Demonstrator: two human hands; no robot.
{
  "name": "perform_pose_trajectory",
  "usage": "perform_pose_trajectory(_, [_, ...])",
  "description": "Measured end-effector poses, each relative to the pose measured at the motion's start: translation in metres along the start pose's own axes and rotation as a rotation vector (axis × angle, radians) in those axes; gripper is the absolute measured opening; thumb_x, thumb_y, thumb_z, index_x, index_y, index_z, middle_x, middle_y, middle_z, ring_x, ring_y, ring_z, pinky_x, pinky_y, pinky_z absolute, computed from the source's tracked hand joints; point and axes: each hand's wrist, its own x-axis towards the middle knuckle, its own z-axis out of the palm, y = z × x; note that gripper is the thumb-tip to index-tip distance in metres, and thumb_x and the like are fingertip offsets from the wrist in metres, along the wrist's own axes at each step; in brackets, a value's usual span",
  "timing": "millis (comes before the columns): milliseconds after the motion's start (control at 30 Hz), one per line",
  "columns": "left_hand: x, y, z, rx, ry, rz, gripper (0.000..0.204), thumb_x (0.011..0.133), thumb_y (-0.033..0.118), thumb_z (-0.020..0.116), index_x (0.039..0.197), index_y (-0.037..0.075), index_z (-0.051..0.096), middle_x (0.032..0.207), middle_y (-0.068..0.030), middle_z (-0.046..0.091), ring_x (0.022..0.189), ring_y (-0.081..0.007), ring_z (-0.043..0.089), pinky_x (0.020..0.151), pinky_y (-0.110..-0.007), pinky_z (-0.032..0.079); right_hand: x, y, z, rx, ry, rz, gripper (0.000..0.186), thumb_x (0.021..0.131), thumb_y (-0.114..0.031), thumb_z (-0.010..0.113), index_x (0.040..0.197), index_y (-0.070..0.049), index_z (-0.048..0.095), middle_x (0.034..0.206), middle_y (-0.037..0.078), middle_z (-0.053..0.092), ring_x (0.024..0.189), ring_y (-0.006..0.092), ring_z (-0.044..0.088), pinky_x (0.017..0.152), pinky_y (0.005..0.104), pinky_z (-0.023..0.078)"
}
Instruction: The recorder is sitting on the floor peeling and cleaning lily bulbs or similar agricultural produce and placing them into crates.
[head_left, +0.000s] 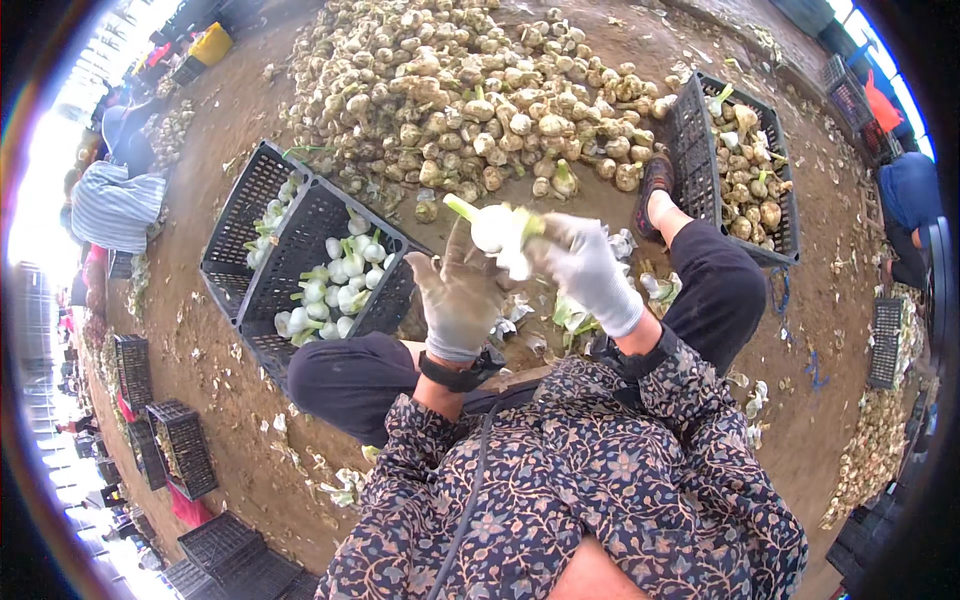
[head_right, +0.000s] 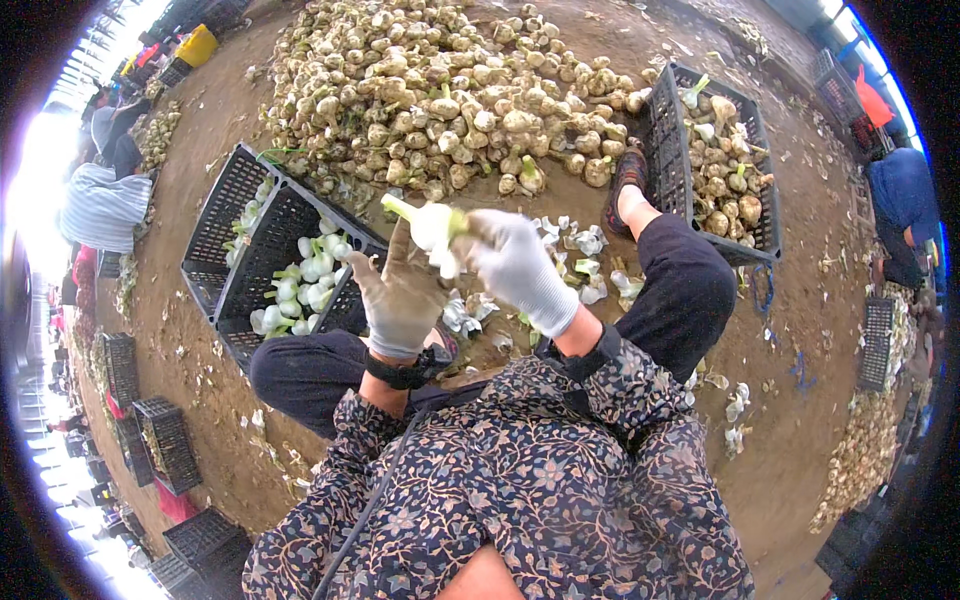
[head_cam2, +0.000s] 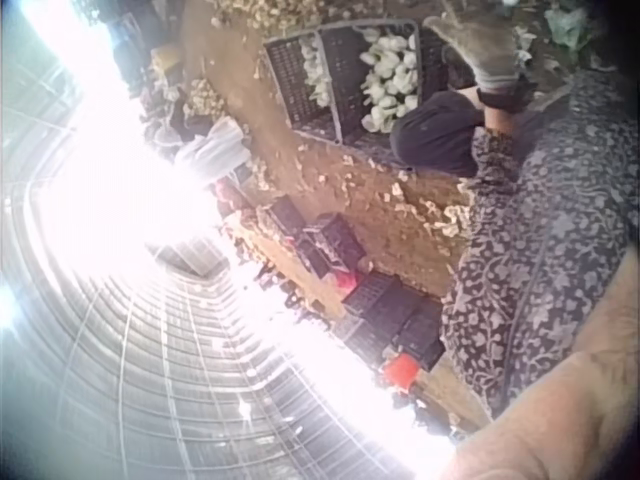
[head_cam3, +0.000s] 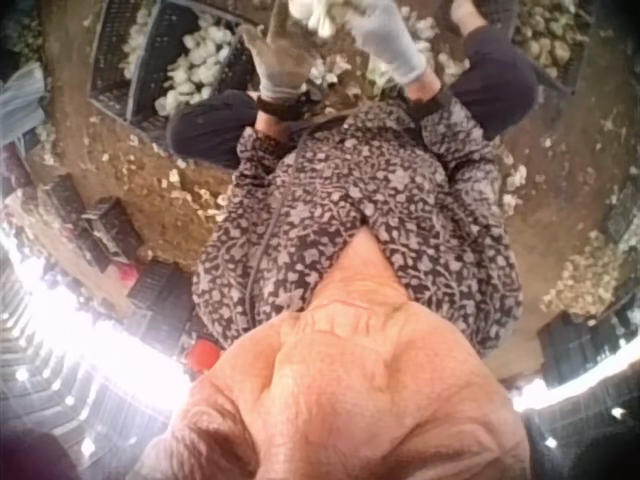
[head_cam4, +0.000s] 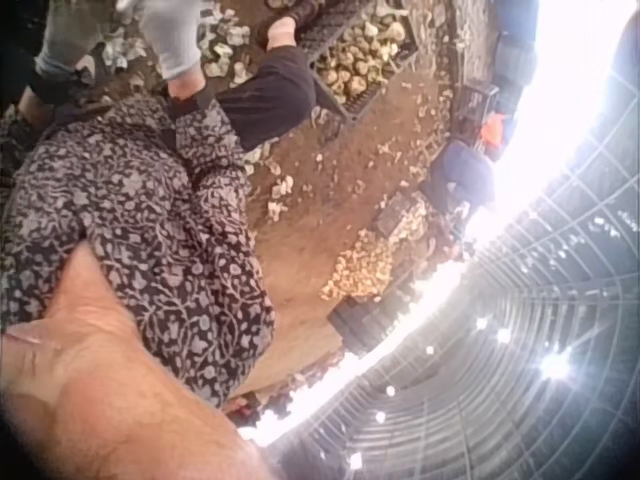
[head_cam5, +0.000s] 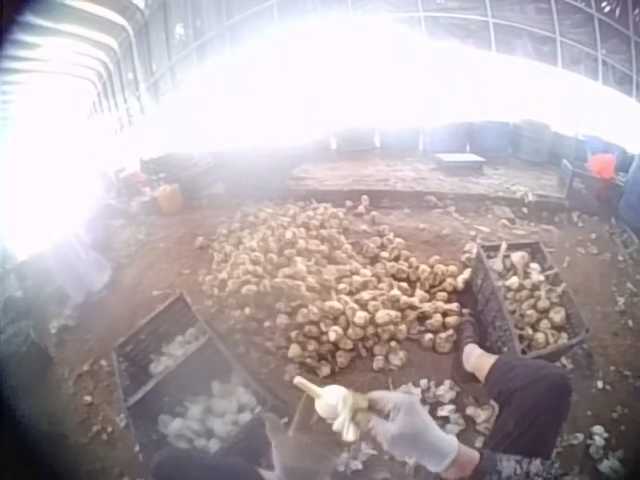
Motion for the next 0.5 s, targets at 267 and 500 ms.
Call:
perform_pose_trajectory(267, [0.006, 0.015, -0.001, 0.121, 0.097, 0.089, 0.041, 0.100, 0.043, 0.056, 0.121, 0.008, 0.061, 0.108, -0.0139, 0.067, 0.082, -0.0182, 0.063, 0.065, -0.031, 0.051, -0.014, 0.001, -0.015, 0.197, 0.088, 0.051, 0.011, 0.089, -0.004, 0.062, 0.095, -0.003, 0.071, 0.087, 0.007, 0.072, 0.069, 0.0134, 0.064, 0.062, 0.0266, 0.050])
perform_pose_trajectory(500, [-0.013, 0.032, 0.004, 0.347, 0.035, 0.250, 0.053, 0.097, 0.030, 0.064, 0.142, 0.011, 0.043, 0.112, -0.0128, 0.066, 0.079, -0.0193, 0.066, 0.062, -0.031, 0.056, -0.012, 0.010, -0.066, -1.193, -0.262, 0.036, 0.042, 0.084, -0.043, 0.070, 0.118, -0.018, 0.069, 0.094, 0.016, 0.071, 0.090, 0.0333, 0.069, 0.076, 0.0424, 0.053])
